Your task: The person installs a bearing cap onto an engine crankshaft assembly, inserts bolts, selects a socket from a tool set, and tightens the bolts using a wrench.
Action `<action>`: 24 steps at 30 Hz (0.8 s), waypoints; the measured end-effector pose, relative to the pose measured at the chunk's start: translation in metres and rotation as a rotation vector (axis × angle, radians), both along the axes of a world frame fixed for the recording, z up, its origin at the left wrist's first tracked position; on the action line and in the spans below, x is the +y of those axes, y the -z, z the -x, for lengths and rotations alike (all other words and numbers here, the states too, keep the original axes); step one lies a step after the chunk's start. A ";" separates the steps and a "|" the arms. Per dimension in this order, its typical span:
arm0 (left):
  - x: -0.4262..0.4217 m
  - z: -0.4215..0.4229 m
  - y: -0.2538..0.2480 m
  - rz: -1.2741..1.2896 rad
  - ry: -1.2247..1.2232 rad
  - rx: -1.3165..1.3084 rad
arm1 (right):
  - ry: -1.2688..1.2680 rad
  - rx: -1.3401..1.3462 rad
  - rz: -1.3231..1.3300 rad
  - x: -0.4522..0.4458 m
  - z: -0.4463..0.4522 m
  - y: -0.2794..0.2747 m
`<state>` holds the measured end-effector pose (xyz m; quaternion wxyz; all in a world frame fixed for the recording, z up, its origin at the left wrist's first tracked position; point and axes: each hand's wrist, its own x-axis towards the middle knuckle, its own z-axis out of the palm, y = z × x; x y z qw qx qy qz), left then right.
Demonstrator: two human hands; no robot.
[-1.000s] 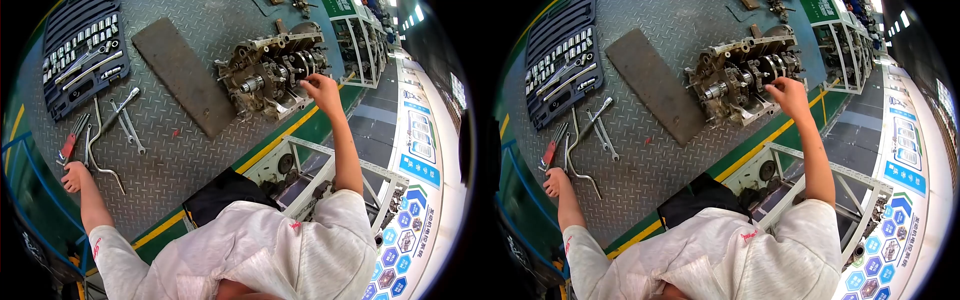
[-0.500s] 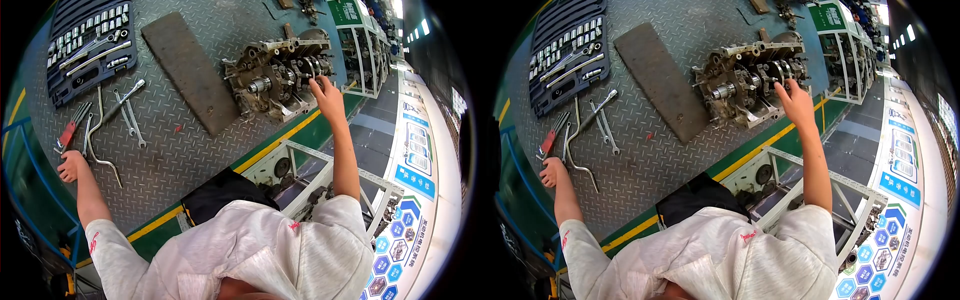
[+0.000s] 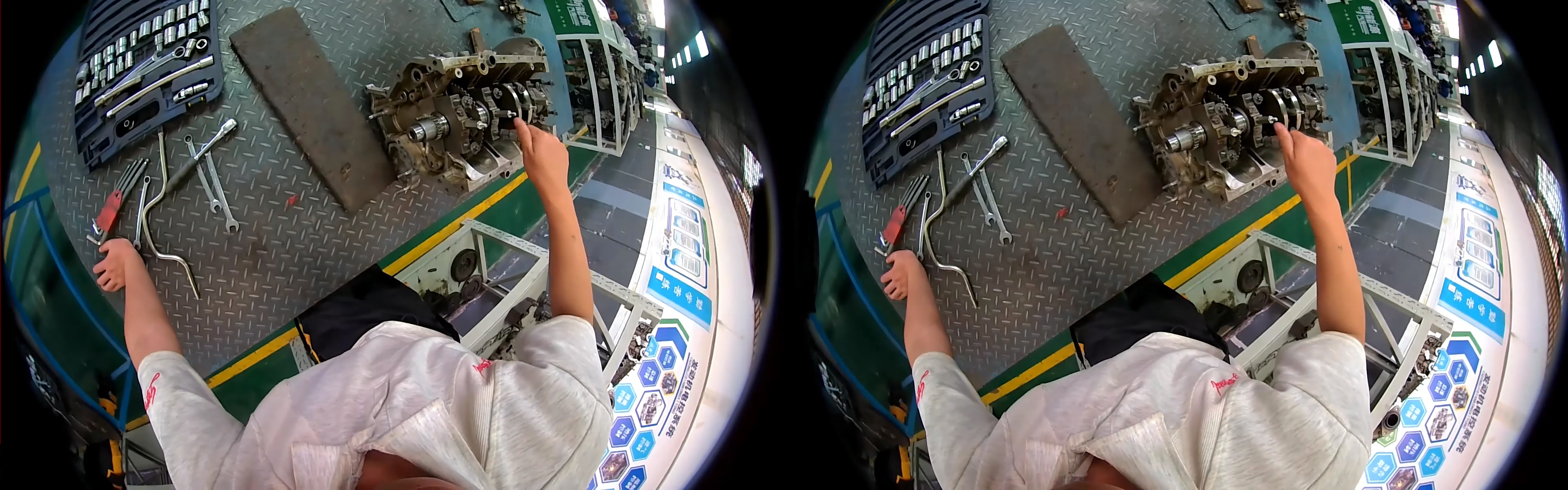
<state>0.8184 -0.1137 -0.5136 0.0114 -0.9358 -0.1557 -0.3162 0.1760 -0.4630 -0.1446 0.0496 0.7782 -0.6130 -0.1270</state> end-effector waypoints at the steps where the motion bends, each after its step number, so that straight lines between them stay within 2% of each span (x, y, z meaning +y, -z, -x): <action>1: -0.001 0.000 -0.001 0.009 0.005 0.006 | -0.006 -0.038 0.016 0.000 0.000 -0.001; 2: 0.000 0.001 -0.001 0.017 0.009 0.012 | -0.011 -0.039 0.013 0.004 -0.003 -0.004; 4: -0.001 0.001 -0.001 0.017 0.002 0.021 | -0.140 -0.472 0.040 0.013 -0.011 -0.012; 9: 0.000 0.002 -0.002 0.025 0.011 0.015 | -0.213 -0.433 -0.057 0.007 0.005 -0.011; 11: -0.001 0.001 -0.002 0.030 0.021 -0.006 | -0.111 -0.295 -0.048 0.005 -0.001 -0.012; 15: -0.005 0.008 -0.007 0.045 0.000 0.050 | -0.061 -0.223 -0.006 0.005 -0.002 -0.006; 17: -0.005 0.009 -0.009 -0.016 -0.035 0.082 | -0.071 -0.040 0.075 0.003 -0.001 0.004; 18: -0.012 0.018 -0.024 0.006 -0.033 0.137 | -0.054 -0.082 0.027 0.003 0.002 0.006; 20: -0.010 0.014 -0.021 -0.028 -0.035 0.116 | 0.074 -0.186 -0.076 0.004 -0.004 0.001; 24: -0.012 0.021 -0.032 0.010 0.043 0.105 | -0.031 -0.196 0.059 0.006 -0.036 -0.035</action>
